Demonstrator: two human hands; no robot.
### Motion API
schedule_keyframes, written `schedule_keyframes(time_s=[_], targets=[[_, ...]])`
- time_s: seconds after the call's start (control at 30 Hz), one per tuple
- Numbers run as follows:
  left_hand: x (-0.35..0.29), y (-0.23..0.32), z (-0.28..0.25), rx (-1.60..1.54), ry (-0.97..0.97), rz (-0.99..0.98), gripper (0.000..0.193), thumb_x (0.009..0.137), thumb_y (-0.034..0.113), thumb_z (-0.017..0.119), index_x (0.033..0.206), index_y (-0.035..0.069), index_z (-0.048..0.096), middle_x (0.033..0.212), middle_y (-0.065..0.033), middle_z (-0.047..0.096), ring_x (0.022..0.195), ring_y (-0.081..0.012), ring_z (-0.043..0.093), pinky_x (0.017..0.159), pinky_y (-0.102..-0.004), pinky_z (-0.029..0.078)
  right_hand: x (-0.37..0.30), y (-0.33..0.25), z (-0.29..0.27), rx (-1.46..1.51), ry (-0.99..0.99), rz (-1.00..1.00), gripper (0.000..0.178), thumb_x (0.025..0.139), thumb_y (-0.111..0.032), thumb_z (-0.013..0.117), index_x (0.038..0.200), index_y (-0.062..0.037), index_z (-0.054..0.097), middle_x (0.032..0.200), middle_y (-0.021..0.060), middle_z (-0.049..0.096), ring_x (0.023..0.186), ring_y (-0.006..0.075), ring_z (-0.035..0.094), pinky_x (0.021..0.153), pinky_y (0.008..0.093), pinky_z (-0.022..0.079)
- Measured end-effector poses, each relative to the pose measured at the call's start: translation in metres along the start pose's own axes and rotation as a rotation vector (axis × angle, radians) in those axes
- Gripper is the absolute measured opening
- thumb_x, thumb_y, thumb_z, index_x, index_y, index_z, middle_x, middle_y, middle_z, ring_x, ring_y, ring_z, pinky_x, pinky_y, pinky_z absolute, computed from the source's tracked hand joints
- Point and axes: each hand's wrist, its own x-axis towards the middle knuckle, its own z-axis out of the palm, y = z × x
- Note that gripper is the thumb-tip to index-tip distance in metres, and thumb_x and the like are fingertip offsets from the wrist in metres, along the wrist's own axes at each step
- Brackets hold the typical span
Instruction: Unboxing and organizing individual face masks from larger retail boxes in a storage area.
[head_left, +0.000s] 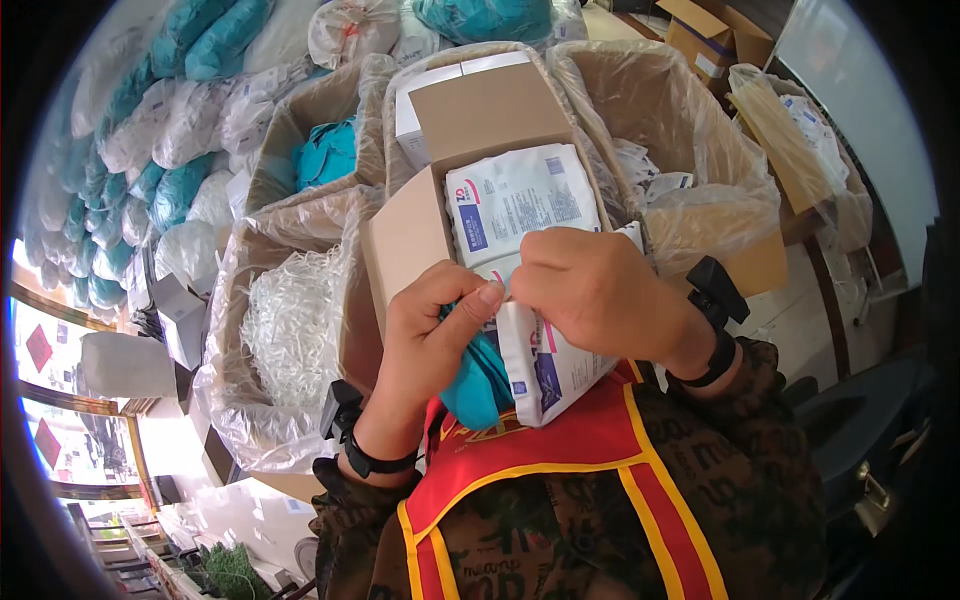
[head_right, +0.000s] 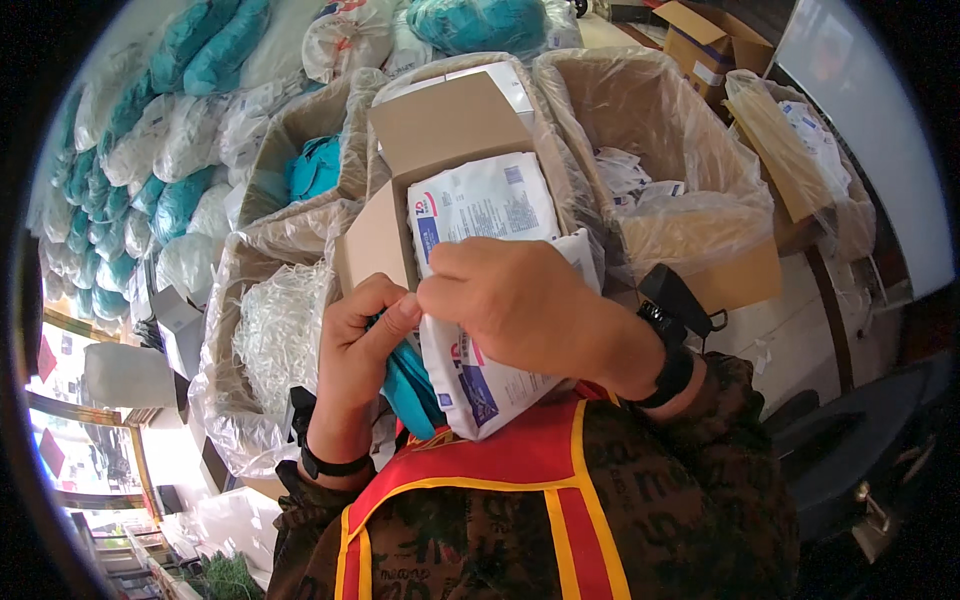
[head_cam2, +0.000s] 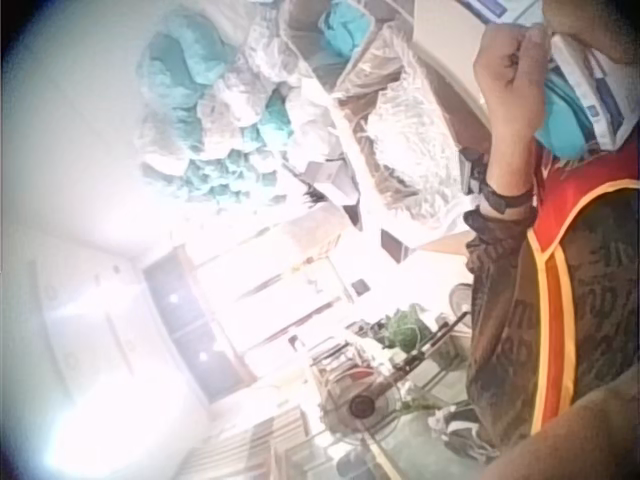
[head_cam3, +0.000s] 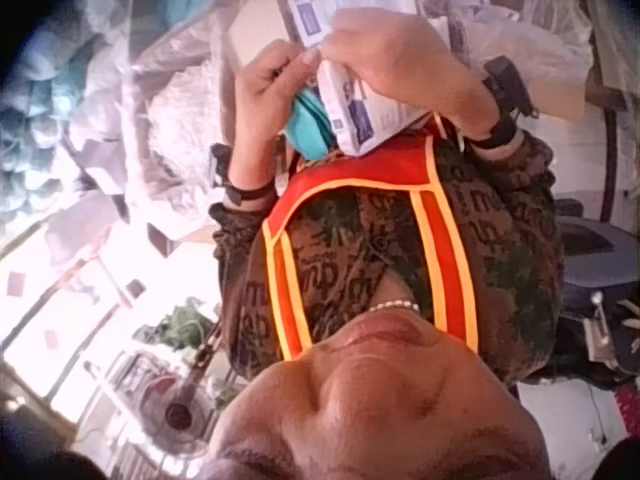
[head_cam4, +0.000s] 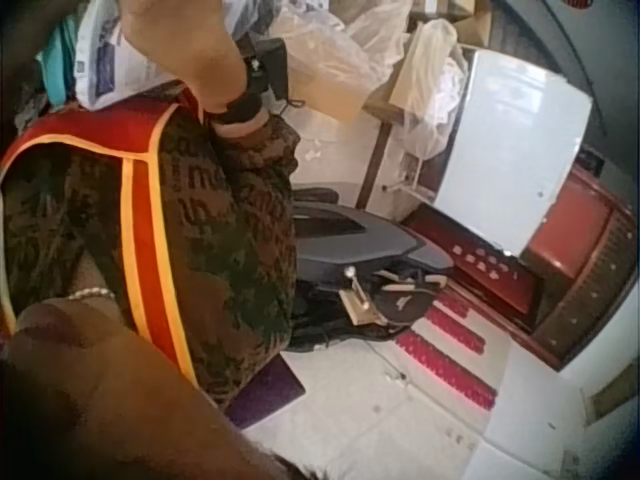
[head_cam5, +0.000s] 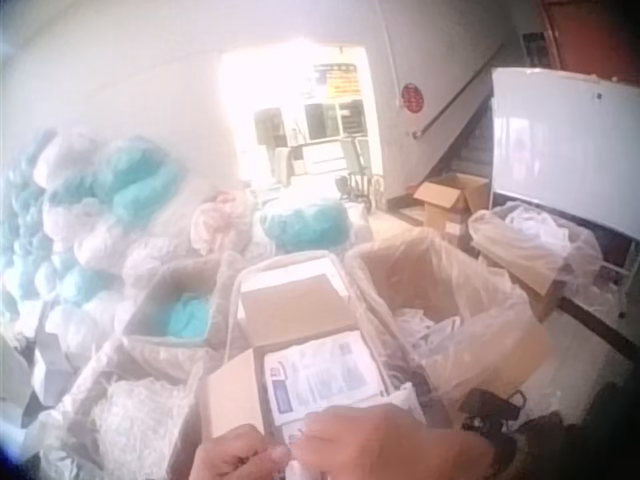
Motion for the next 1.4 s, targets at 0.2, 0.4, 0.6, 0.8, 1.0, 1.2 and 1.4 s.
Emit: schedule_keyframes(time_s=[0.2, 0.4, 0.6, 0.8, 1.0, 1.2, 1.4], targets=[[0.001, -0.02, 0.006, -0.242, 0.063, -0.151, 0.016, 0.09, 0.014, 0.068, 0.084, -0.001, 0.067, 0.073, 0.0018, 0.056, 0.071, -0.0081, 0.052, 0.066, -0.0226, 0.04, -0.007, -0.023, 0.005, -0.15, 0.004, -0.171, 0.009, 0.072, -0.014, 0.061, 0.078, -0.0115, 0.055, 0.079, 0.0017, 0.048, 0.075, 0.017, 0.056, 0.059, 0.0279, 0.048], [0.031, -0.053, -0.009, -0.412, 0.25, -0.246, 0.024, 0.092, 0.02, 0.066, 0.072, 0.007, 0.063, 0.064, 0.0061, 0.052, 0.055, -0.003, 0.044, 0.05, -0.0208, 0.035, -0.029, -0.048, -0.015, 0.235, -0.031, -0.207, 0.012, 0.072, -0.015, 0.064, 0.079, -0.0128, 0.056, 0.079, 0.0013, 0.046, 0.073, 0.0177, 0.055, 0.057, 0.0281, 0.046], [0.028, -0.055, -0.03, -0.324, 0.211, -0.162, 0.02, 0.093, 0.019, 0.065, 0.077, 0.006, 0.064, 0.068, 0.0077, 0.053, 0.062, -0.0014, 0.045, 0.056, -0.0196, 0.034, -0.041, -0.025, -0.028, 0.04, 0.132, 0.001, 0.014, 0.077, -0.012, 0.067, 0.09, -0.01, 0.062, 0.083, 0.0064, 0.058, 0.08, 0.0229, 0.061, 0.063, 0.0334, 0.049], [0.017, -0.026, -0.03, -0.128, 0.114, -0.058, 0.018, 0.092, 0.02, 0.066, 0.085, 0.004, 0.066, 0.071, 0.0068, 0.056, 0.069, -0.0031, 0.049, 0.061, -0.0207, 0.038, -0.037, 0.021, 0.003, -0.221, 0.001, 0.134, 0.015, 0.077, -0.011, 0.07, 0.091, -0.0076, 0.066, 0.079, 0.0068, 0.06, 0.073, 0.0251, 0.062, 0.061, 0.0353, 0.05], [0.013, -0.017, -0.025, 0.65, 0.456, 0.047, 0.035, 0.079, 0.025, 0.077, 0.11, 0.011, 0.066, 0.068, -0.0068, 0.055, 0.061, -0.0184, 0.056, 0.057, -0.0303, 0.045, -0.02, 0.032, 0.012, -0.172, -0.068, 0.133, 0.004, 0.079, -0.008, 0.062, 0.08, -0.0074, 0.059, 0.081, 0.0084, 0.059, 0.076, 0.0282, 0.064, 0.063, 0.0359, 0.052], [-0.004, 0.016, -0.012, 0.888, 0.18, 0.41, 0.045, 0.069, 0.011, 0.081, 0.112, 0.014, 0.069, 0.069, -0.0041, 0.053, 0.061, -0.0175, 0.052, 0.057, -0.0312, 0.042, -0.005, 0.024, 0.003, -0.133, -0.072, 0.051, 0.005, 0.078, -0.009, 0.063, 0.08, -0.0075, 0.059, 0.08, 0.0085, 0.06, 0.077, 0.0273, 0.065, 0.064, 0.0361, 0.053], [0.006, 0.001, -0.004, 0.817, 0.106, 0.426, 0.021, 0.076, 0.014, 0.075, 0.097, 0.015, 0.073, 0.071, -0.004, 0.051, 0.063, -0.0203, 0.055, 0.058, -0.0322, 0.042, -0.012, 0.013, -0.007, -0.08, -0.063, 0.084, 0.009, 0.079, -0.011, 0.068, 0.082, -0.0085, 0.06, 0.074, 0.0078, 0.056, 0.069, 0.0265, 0.061, 0.058, 0.0374, 0.047]])
